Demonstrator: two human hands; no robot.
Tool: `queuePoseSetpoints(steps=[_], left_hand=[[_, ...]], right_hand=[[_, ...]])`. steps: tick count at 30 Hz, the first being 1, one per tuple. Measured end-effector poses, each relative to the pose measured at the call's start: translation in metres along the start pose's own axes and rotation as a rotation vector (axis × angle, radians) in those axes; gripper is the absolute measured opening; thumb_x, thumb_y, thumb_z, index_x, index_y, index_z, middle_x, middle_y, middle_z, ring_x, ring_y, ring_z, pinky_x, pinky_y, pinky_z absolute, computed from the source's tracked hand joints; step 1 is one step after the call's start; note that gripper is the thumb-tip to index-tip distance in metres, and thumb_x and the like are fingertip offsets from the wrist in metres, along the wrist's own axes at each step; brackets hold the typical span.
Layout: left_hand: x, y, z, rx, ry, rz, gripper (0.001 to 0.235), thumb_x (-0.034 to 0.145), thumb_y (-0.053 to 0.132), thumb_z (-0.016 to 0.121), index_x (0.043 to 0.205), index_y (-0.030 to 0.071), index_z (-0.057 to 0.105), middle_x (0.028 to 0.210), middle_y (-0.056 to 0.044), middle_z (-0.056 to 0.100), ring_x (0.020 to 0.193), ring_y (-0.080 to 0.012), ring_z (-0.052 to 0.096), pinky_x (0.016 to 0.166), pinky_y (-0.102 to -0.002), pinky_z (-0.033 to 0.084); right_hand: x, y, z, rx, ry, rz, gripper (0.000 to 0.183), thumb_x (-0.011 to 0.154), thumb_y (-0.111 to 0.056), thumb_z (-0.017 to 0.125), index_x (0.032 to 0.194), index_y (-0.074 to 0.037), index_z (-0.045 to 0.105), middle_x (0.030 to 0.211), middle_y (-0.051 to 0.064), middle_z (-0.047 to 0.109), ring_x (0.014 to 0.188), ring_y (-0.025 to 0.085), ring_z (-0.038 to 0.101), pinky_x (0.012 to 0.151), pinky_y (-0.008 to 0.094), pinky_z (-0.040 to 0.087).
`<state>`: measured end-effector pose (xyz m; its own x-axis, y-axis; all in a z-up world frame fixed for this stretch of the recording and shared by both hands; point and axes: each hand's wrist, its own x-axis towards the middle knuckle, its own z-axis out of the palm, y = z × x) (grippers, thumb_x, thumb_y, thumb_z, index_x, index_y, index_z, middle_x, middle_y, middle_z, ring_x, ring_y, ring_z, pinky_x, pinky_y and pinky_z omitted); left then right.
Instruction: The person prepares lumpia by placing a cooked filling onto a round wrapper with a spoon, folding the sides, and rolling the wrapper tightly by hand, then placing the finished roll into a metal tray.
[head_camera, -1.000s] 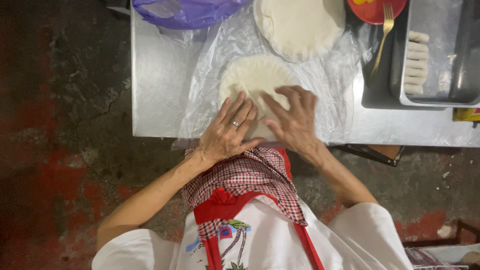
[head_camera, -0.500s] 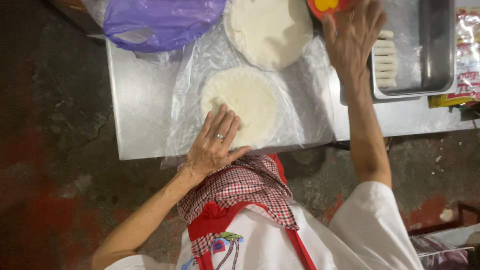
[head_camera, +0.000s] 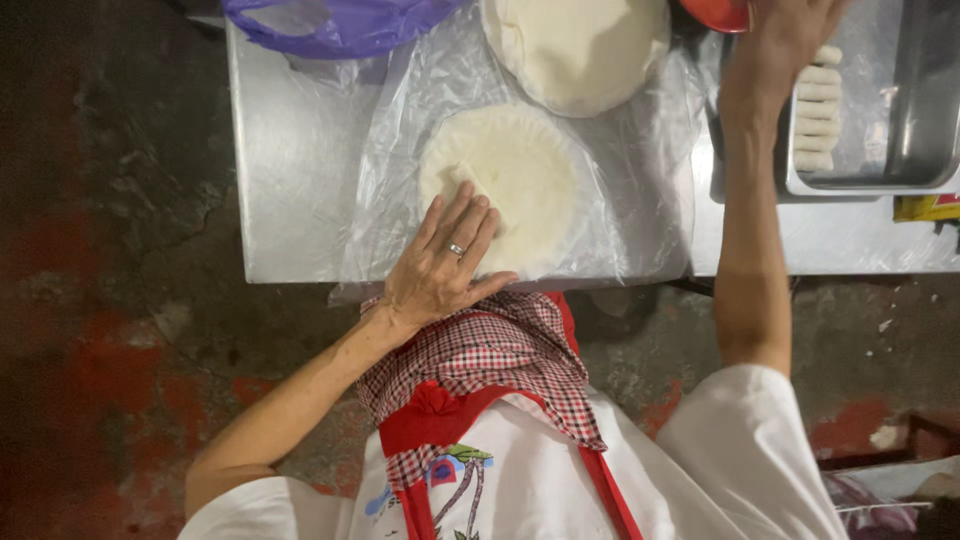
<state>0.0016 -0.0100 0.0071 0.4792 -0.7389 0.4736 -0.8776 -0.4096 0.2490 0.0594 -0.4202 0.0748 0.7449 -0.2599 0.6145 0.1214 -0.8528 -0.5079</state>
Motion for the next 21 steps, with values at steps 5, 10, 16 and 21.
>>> queuePoseSetpoints(steps=[5, 10, 16, 21], left_hand=[[-0.001, 0.0, -0.003, 0.013, -0.019, -0.011, 0.084, 0.098, 0.067, 0.064, 0.143, -0.003, 0.058, 0.154, -0.02, 0.047, 0.151, -0.0342, 0.035, 0.13, -0.05, 0.02], [-0.001, -0.002, 0.0, 0.016, -0.038, 0.008, 0.084, 0.097, 0.068, 0.064, 0.142, -0.003, 0.058, 0.155, -0.021, 0.046, 0.15, -0.035, 0.034, 0.129, -0.05, 0.018], [-0.002, -0.002, 0.004, 0.029, -0.037, -0.002, 0.086, 0.099, 0.07, 0.062, 0.144, -0.003, 0.059, 0.156, -0.02, 0.046, 0.151, -0.0342, 0.034, 0.129, -0.05, 0.018], [-0.002, 0.0, 0.001, 0.018, -0.018, -0.013, 0.085, 0.099, 0.069, 0.063, 0.144, -0.003, 0.058, 0.156, -0.019, 0.046, 0.152, -0.0324, 0.035, 0.13, -0.049, 0.019]], right_hand=[[-0.078, -0.078, -0.001, 0.717, -0.307, 0.484, 0.07, 0.11, -0.053, 0.015, 0.112, -0.006, 0.066, 0.11, 0.009, 0.073, 0.105, 0.024, 0.066, 0.094, 0.039, 0.046], [-0.134, -0.156, 0.012, 0.503, -0.624, 0.558, 0.087, 0.111, -0.053, 0.005, 0.104, -0.003, 0.077, 0.121, 0.014, 0.065, 0.117, 0.029, 0.059, 0.11, 0.046, 0.041], [-0.147, -0.172, 0.02, -0.045, -0.647, -0.292, 0.068, 0.112, -0.059, 0.042, 0.139, -0.001, 0.066, 0.134, 0.014, 0.055, 0.124, 0.034, 0.045, 0.103, 0.052, 0.041], [-0.154, -0.181, -0.008, -0.201, -0.653, -0.285, 0.062, 0.105, -0.058, 0.045, 0.137, -0.01, 0.068, 0.133, 0.011, 0.054, 0.124, 0.033, 0.048, 0.1, 0.05, 0.034]])
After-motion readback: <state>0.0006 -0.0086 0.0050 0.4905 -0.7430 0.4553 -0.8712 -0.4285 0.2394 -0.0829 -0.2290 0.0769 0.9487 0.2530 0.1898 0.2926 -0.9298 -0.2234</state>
